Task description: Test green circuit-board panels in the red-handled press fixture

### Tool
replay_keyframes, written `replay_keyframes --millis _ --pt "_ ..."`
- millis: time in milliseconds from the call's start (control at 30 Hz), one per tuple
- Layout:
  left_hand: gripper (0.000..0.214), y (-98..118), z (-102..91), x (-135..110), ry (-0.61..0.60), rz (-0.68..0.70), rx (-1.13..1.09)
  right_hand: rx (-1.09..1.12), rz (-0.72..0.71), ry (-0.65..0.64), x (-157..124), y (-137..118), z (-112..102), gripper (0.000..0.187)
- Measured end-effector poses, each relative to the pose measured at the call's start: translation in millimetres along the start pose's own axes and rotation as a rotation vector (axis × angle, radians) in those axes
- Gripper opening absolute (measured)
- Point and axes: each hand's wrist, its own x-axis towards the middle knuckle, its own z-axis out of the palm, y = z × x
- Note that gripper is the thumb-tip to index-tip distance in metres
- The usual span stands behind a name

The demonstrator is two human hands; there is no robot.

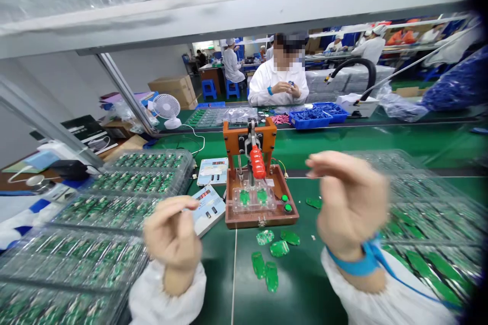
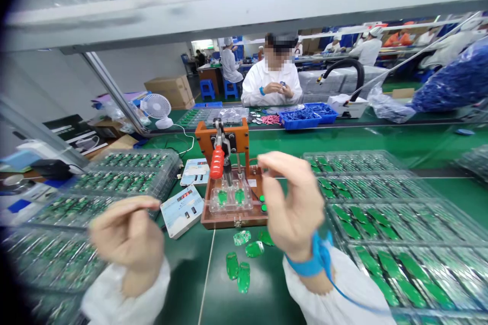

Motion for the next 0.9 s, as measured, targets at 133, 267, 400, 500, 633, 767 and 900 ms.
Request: replay_keyframes --millis 133,267,400,500,633,767,900 --pt "0.015 -27.9 4.8 -35.5 -0.289 0.061 -0.037 0.092 -0.157 -0.238 -2.5 8.9 33.7 0.045" --pt "0.014 -26.2 3.8 -61.2 -0.452 0.021 0.034 0.146 -0.224 -0.281 -6.5 18.4 54.5 0.047" --pt "0.013 -13.3 8.3 -68.2 -0.63 0.034 -0.111 0.2 -0.256 -0.235 -5.9 27.6 64.8 0.045" --pt "0.013 -12.3 10.5 -68.3 -0.674 0.034 -0.15 0.155 -0.375 -0.174 3.0 27.0 66.8 0.04" --pt "0.013 -17.7 8.8 -68.6 -0.661 0.008 -0.132 0.11 -0.332 -0.052 42.3 8.3 70.1 0.031" --pt "0.013 -22.9 8.5 -70.6 -0.661 -0.022 -0.123 0.182 -0.103 -0.094 110.0 6.2 93.5 0.038" --pt "0.01 -26.1 8.3 -72.6 -0.658 -0.059 -0.071 0.201 0.051 -0.326 158.0 41.7 117.6 0.044"
